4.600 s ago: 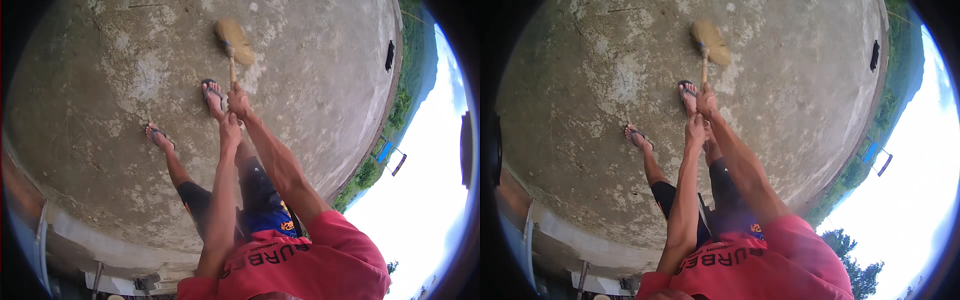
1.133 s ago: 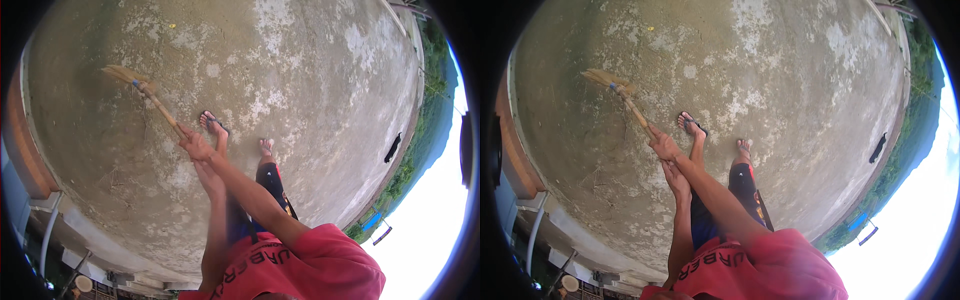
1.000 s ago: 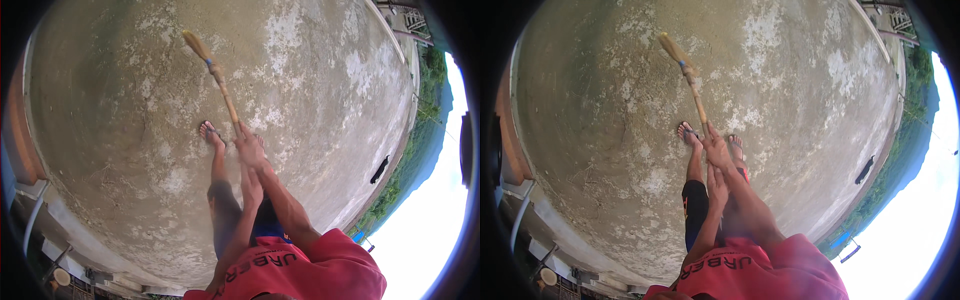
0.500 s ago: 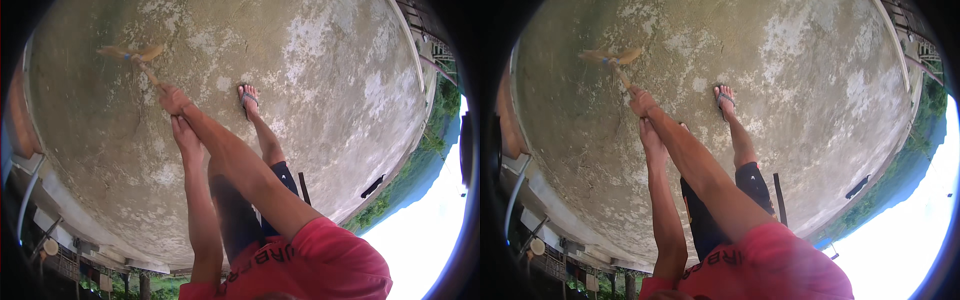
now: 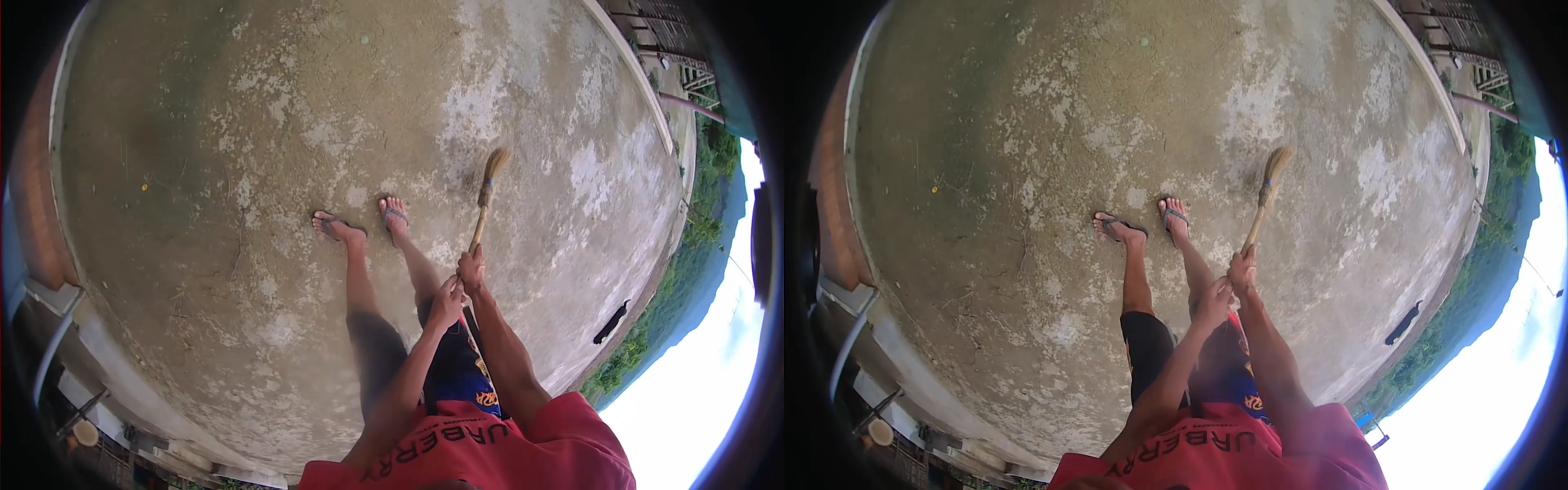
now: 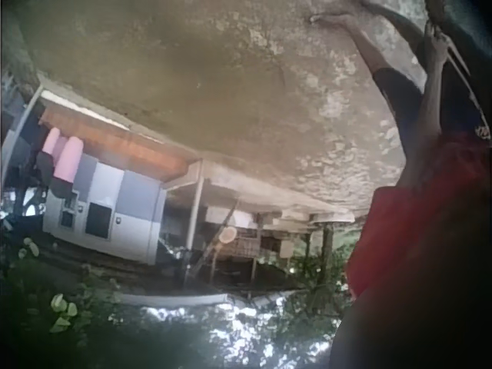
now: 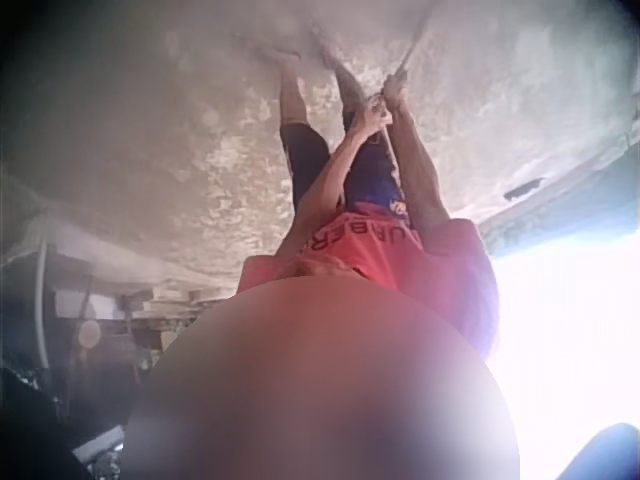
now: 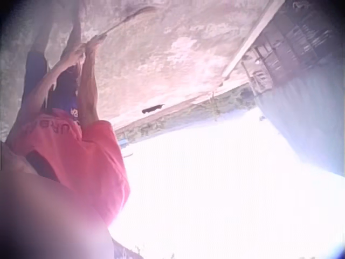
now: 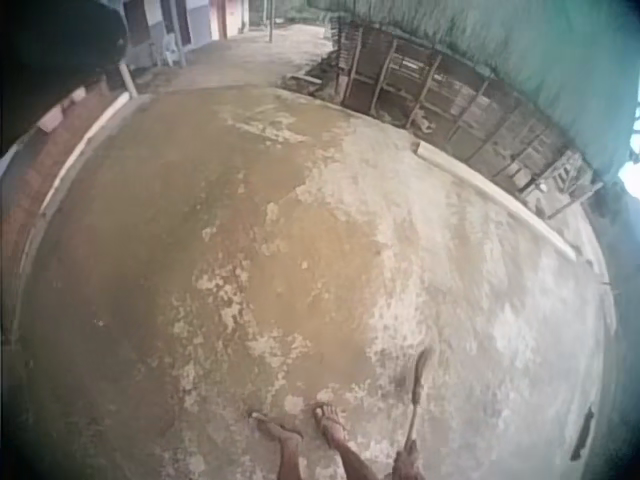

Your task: The person sweeps leaves and debris across a concrete floor using a broom. They move the broom in repeated strokes to gather debris into piles and move it towards the edges of the area, occasionally picking up a piece of wood by hand to clear the path.

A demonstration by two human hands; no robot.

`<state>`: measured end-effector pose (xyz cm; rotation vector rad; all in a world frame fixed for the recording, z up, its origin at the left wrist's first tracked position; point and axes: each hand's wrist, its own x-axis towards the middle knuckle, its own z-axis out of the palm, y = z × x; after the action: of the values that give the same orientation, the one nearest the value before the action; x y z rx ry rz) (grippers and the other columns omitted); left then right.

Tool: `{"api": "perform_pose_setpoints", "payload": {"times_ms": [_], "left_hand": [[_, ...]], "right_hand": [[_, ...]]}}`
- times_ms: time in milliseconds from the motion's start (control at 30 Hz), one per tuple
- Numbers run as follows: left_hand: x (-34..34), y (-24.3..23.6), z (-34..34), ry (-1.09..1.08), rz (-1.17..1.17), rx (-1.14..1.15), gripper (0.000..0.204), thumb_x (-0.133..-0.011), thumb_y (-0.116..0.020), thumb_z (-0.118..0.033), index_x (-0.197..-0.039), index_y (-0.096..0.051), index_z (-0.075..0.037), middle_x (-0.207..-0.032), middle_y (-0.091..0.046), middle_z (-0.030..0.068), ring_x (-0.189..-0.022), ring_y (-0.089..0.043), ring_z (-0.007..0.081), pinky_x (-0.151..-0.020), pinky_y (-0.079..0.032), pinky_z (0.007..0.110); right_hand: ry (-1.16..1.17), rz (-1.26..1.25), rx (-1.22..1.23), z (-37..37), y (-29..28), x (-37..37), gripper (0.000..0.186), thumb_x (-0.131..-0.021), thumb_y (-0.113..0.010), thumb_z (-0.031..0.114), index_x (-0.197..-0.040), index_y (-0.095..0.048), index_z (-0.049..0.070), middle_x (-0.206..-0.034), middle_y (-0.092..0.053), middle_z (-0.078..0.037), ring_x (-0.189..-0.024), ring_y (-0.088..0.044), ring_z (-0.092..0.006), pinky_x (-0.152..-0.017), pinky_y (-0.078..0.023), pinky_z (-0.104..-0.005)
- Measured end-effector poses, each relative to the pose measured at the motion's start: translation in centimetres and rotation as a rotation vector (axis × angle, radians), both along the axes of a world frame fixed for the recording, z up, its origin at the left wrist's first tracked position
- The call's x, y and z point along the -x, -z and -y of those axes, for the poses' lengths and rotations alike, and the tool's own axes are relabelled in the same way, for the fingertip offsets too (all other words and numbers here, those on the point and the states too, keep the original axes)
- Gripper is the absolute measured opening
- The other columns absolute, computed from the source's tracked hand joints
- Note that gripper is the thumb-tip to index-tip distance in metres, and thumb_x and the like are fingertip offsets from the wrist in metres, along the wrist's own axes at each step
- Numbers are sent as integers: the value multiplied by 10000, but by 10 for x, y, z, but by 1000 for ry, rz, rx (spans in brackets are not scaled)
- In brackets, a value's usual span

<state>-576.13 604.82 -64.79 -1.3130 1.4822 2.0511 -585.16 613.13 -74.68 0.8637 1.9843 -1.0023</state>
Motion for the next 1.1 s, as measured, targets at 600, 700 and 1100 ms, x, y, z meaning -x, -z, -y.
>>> {"api": "perform_pose_setpoints", "payload": {"times_ms": [600,700,1100], "left_hand": [[-95,-169,208,440,-347,611,527,-1000,-429,-301,-1446,-310,-46,-1028,-647,158,-847,-646,248,-749,-529,390],[-108,-178,250,19,-130,55,401,-1002,-441,-229,-1363,-471,-59,-960,-676,102,-754,-645,184,-680,-537,300],[-315,-115,287,-1655,222,26,383,-946,-536,-174,-1299,-492,-32,-1025,-642,117,-805,-628,244,-673,-551,369]], "right_hand": [[-981,-227,642,275,-235,31,554,-875,-593,292,-1348,-466,32,-839,-619,-105,-697,-582,-173,-579,-480,-320],[-1087,-402,343,216,-237,113,545,-827,-626,298,-1268,-528,-7,-873,-649,-168,-695,-617,-208,-606,-503,-344],[-207,58,-193,-35,-143,135,241,-855,-480,156,-971,-561,-39,-675,-618,-177,-580,-623,-305,-493,-489,-434]]}}
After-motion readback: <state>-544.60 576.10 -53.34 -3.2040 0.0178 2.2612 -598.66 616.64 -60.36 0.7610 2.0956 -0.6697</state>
